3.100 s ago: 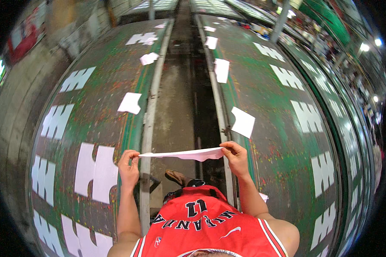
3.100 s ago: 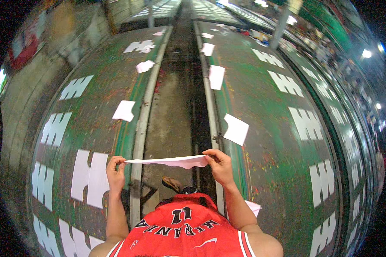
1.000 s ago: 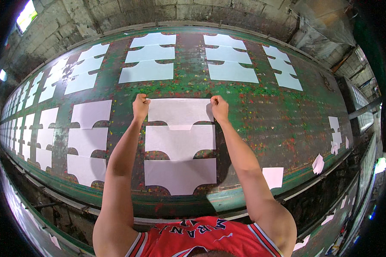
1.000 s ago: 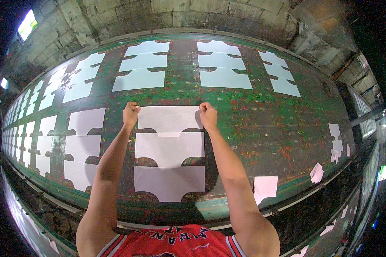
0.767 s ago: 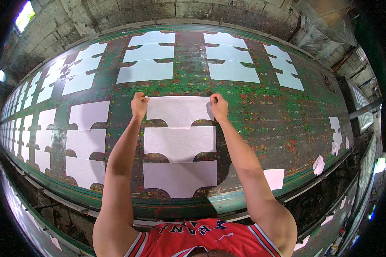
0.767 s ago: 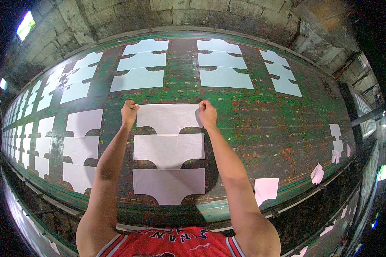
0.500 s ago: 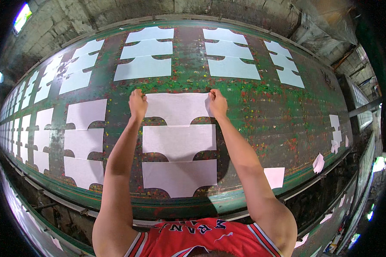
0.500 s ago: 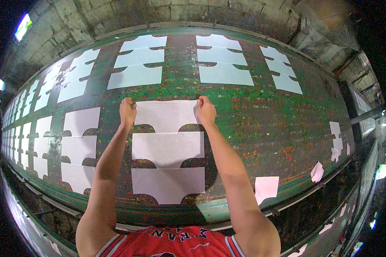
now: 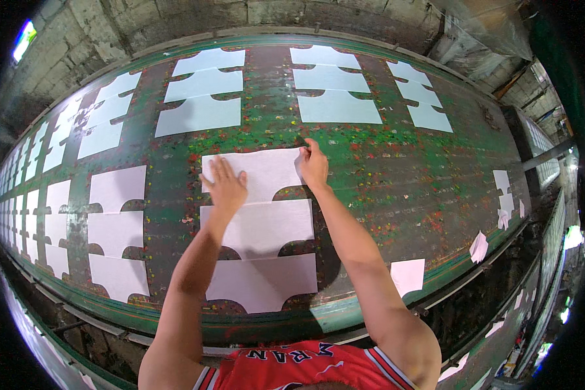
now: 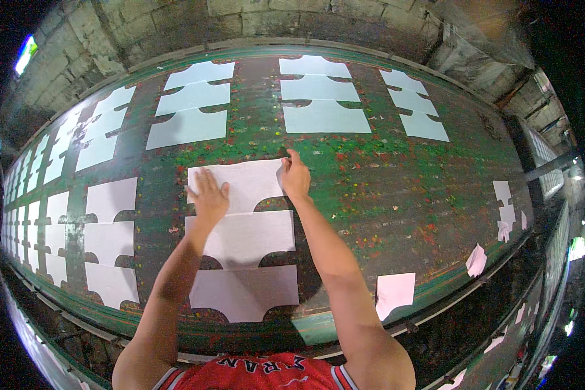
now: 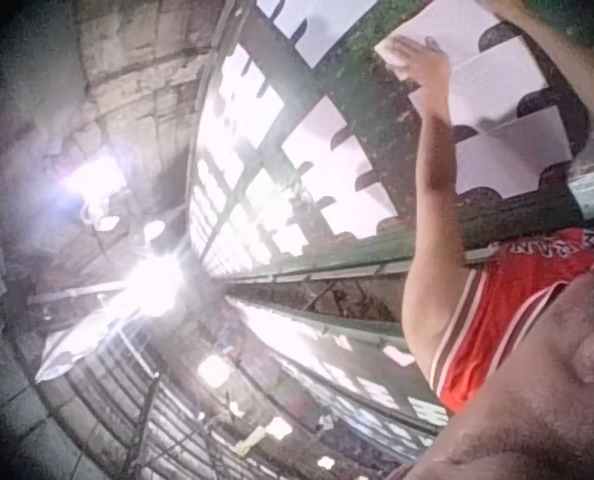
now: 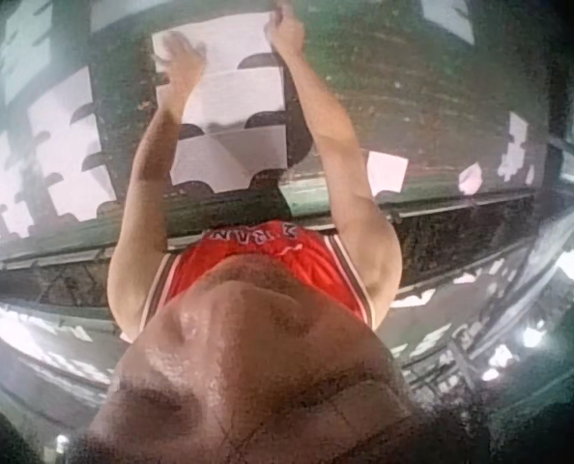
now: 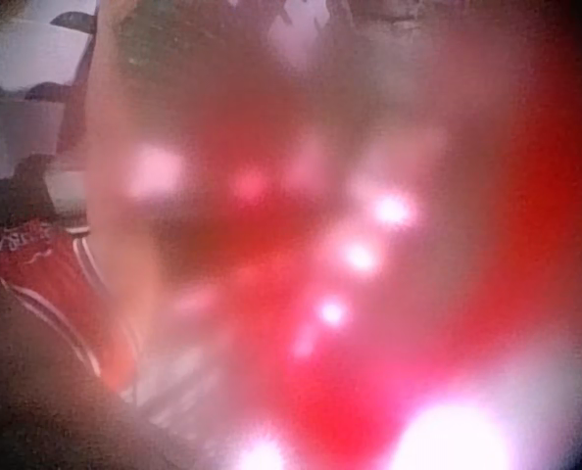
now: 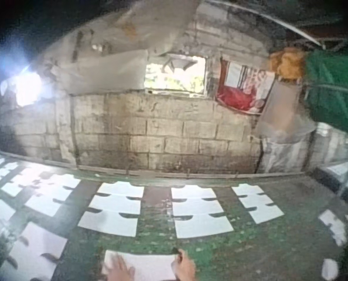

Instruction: The person places white paper cutouts with curved notches onto a moving conveyor belt. They pick up each cutout, align it with existing pieces, and press it down to secure it in place.

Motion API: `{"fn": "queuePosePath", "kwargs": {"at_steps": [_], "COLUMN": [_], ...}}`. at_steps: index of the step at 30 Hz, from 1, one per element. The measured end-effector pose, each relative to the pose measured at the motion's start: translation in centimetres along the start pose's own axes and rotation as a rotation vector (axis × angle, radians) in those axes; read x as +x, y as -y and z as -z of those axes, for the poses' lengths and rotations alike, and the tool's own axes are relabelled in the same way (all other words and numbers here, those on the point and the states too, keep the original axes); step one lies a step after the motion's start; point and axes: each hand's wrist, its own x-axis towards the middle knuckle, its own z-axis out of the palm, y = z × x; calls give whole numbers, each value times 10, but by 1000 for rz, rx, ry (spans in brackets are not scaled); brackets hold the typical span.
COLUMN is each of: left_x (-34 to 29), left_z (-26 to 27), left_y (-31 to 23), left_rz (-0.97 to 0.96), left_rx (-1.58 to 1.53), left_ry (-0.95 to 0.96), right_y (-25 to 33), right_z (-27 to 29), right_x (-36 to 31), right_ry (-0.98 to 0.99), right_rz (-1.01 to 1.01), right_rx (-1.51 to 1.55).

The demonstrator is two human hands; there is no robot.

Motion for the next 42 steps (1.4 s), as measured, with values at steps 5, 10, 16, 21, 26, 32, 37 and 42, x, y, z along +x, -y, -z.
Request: {"fn": "queuePosePath", "kwargs": {"at_steps": [5, 10, 16, 21, 26, 32, 37, 42], "left_x": [6, 7, 21, 20, -68, -202, -271, -304], "left_z": [-3, 15, 4, 31, 57, 59, 68, 84], "left_y": [-94, -158, -73, 86, 165, 170, 124, 80], "left_rz": [-216, -528, -375, 85, 123, 30, -120, -326], "left_rx": [-200, 28, -218, -80, -158, -525, -721, -800], "left_ry": [43, 290, 142, 155, 50, -118, -105, -105], "right_y": [12, 38, 5, -23, -7, 36, 85, 116], "right_z": [1, 18, 90, 170, 210, 227, 237, 233], "right_x": [3, -4, -77, -203, -330, -371, -392, -421], "right_ry": [-37, -26, 87, 92, 335, 284, 258, 309], "right_rz": [-6, 37, -195, -411, -412, -357, -138, -23], "right_rx": [96, 202, 382, 425, 299, 287, 75, 70]}}
